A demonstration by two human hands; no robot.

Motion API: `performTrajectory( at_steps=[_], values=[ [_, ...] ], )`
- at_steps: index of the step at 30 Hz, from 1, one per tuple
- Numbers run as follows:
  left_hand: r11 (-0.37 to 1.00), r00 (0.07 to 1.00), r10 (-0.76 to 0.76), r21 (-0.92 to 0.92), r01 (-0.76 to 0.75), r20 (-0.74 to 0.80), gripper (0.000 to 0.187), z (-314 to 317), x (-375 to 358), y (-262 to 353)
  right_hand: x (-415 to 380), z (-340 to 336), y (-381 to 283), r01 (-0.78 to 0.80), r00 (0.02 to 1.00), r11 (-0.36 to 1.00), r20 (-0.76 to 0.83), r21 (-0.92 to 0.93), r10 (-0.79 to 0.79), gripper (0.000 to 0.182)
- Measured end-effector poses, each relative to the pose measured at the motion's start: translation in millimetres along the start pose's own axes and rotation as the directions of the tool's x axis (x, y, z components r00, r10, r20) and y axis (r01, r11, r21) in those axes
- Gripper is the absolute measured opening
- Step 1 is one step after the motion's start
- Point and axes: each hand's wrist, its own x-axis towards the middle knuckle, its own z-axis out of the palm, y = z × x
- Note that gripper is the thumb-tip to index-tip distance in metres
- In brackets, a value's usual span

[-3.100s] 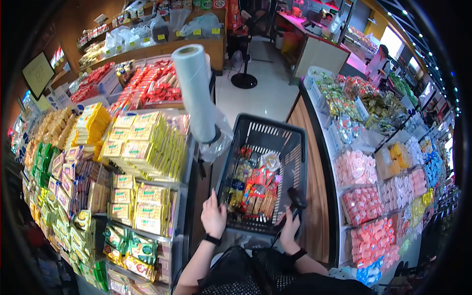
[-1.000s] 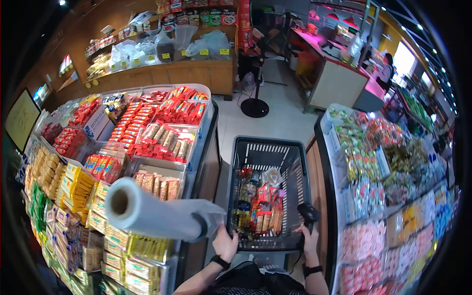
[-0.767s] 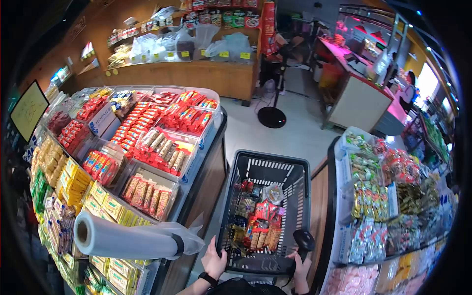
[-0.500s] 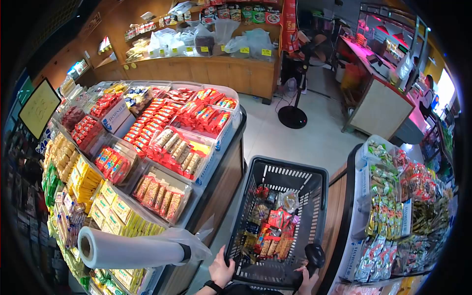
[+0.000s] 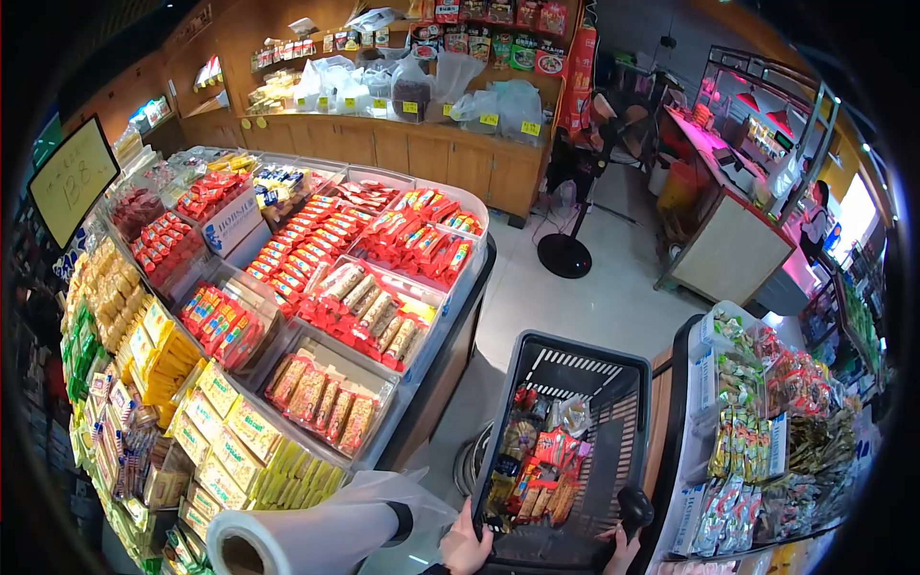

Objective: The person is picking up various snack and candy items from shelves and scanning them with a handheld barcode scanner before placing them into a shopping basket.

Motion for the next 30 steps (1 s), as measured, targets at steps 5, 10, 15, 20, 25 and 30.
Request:
performTrajectory(
  at_steps=[5,10,15,20,25,30],
  values=[
    [0.999,0.985,-0.006,-0.048,0.014,0.172,0.067,-4,18,-12,17,13,10,0.059,0.997,0.991,-0.055,0.122,-0.052,0.026],
    [0.977,0.985,0.161,-0.147,-0.152,0.054,0.067,7,37,-25,28,28,-5,0.105,0.994,0.992,0.006,0.066,-0.106,0.028],
    [0.995,0.995,0.098,-0.007,-0.098,0.005,0.060,8,82,1,74,46,-9,0.034,0.999,0.998,0.011,0.049,-0.035,0.028],
    [0.982,0.964,0.188,0.044,-0.183,-0.188,0.047,26,158,20,157,87,-10,0.099,0.995,0.993,0.002,0.070,-0.100,0.032],
    [0.998,0.974,-0.029,-0.056,0.016,-0.226,0.039,63,217,40,261,116,-20,0.170,0.981,0.978,0.070,0.122,-0.180,0.031],
    [0.983,0.955,-0.140,-0.152,0.103,-0.262,0.034,96,272,87,341,138,-67,0.164,0.975,0.986,0.146,0.031,-0.167,0.037]
  ],
)
